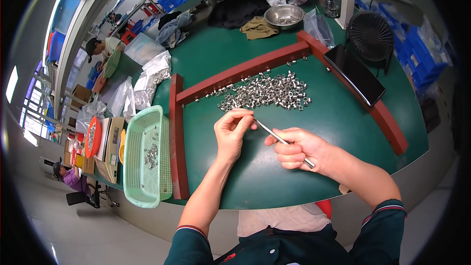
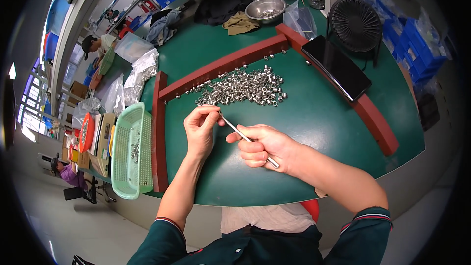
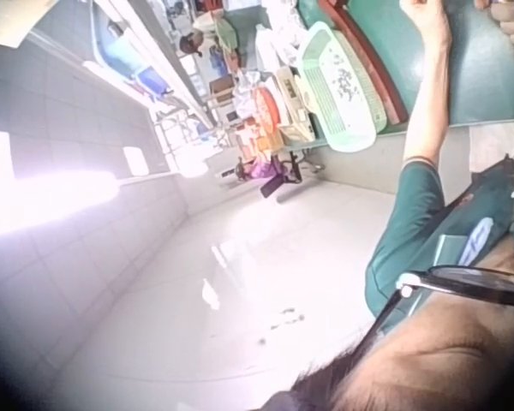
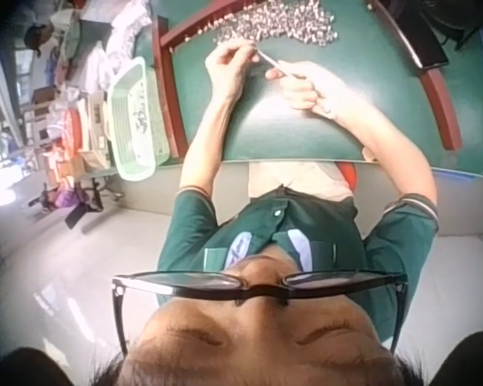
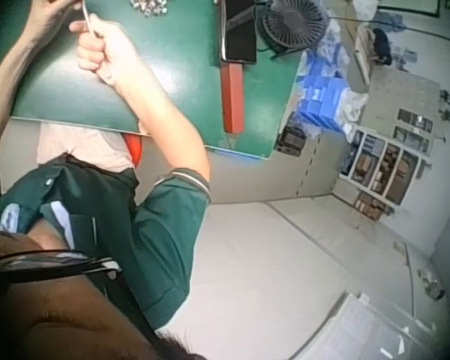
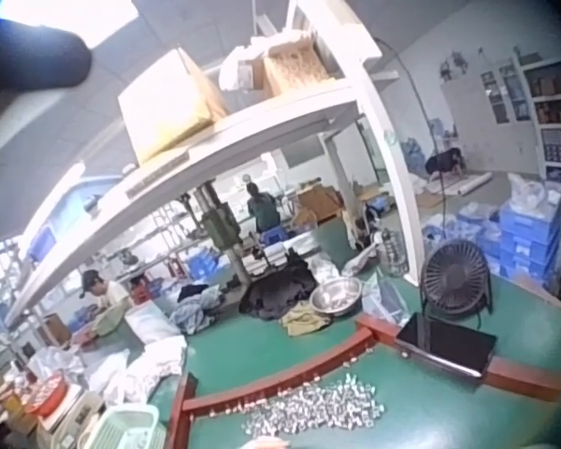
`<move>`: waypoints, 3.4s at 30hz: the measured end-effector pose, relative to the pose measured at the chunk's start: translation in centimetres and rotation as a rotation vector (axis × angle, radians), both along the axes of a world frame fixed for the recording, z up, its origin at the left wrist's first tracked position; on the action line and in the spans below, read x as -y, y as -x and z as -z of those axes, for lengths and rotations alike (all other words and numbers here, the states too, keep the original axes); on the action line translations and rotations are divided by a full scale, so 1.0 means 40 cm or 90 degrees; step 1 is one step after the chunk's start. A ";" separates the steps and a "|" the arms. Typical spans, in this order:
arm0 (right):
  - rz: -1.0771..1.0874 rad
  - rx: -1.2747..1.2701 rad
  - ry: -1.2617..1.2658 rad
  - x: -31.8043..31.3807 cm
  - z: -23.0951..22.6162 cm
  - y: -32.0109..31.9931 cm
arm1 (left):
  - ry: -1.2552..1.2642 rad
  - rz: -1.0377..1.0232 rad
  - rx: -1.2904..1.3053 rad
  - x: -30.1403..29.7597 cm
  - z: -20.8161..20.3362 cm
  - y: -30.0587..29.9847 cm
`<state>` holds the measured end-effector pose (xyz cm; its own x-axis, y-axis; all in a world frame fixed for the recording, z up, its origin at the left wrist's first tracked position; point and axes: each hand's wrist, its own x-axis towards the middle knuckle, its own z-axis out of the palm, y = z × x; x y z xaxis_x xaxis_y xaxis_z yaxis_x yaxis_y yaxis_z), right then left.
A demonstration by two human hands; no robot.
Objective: The person assembles small metal components onto a thin metal rod using tweezers.
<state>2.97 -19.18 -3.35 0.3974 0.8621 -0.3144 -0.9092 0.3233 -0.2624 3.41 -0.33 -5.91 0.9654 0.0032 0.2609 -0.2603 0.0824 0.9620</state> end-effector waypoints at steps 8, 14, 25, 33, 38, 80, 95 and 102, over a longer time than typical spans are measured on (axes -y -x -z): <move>0.280 1.074 0.760 -0.008 0.006 -0.001 | 0.333 0.161 -0.239 -0.026 -0.010 -0.002; 0.489 1.309 0.878 0.007 -0.002 -0.037 | 0.286 0.149 -0.293 -0.028 -0.019 0.002; 0.479 1.488 0.834 0.020 -0.012 -0.049 | 0.212 0.160 -0.370 -0.022 -0.028 0.004; 0.476 1.526 0.832 0.021 -0.010 -0.054 | 0.148 0.152 -0.389 -0.031 -0.024 0.002; 0.468 1.526 0.840 0.019 0.007 -0.056 | 0.123 0.137 -0.362 -0.025 -0.025 0.004; 0.482 1.404 0.787 -0.002 0.044 -0.043 | 0.213 0.133 -0.294 -0.025 -0.021 0.007; 0.054 0.604 0.434 -0.010 0.015 -0.024 | 0.183 0.080 -0.210 -0.022 -0.016 0.011; 0.280 0.991 0.653 -0.017 0.040 -0.014 | 0.227 0.103 -0.239 -0.022 -0.015 0.001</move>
<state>3.54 -18.49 -4.95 0.8954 0.3786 0.2341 0.3739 -0.3542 -0.8572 3.35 0.55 -5.32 0.9875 -0.1277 -0.0927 0.1394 0.4310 0.8915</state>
